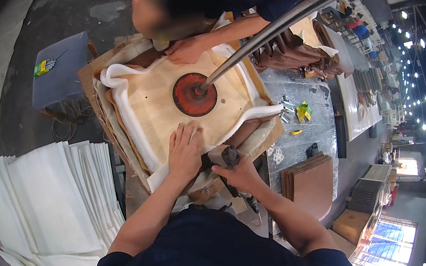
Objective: The person places a white fabric sheet over a wooden chair seat base, aligns it, and uses a pneumatic staple gun to secure the fabric to the underside of the seat. A coworker assists by holding the seat and applying glue. The process is repeated for multiple seats.
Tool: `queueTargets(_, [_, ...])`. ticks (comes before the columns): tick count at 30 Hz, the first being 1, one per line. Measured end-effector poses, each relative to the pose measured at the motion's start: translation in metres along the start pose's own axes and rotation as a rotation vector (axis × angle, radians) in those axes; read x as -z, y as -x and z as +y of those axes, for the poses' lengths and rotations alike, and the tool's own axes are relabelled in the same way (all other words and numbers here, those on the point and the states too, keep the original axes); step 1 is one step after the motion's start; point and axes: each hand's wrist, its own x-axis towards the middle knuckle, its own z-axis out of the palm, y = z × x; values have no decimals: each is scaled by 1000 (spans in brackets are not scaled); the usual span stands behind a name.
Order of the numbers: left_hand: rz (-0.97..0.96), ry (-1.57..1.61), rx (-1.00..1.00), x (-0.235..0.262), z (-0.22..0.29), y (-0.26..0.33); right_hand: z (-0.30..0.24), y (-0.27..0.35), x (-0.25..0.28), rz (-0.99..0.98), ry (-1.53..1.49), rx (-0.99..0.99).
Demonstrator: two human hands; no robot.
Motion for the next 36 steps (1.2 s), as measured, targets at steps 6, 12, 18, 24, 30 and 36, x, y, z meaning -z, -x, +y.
queueTargets(6, [-75,147,-2,2,-24,-4,18,41,-16,134,-237,99])
queueTargets(12, [-179,60,-61,19,2,2,68,63,-28,260,-337,260])
queueTargets(18, [-232,-45,-100,24,23,22,92,53,-35,310,-357,297])
queueTargets(24, [-364,184,-144,45,60,81,113,47,-30,304,-318,445])
queueTargets(30, [-221,4,-94,32,65,129,117,44,-20,316,-247,650])
queueTargets(36, [17,206,59,30,86,138,128,39,-11,250,-196,641])
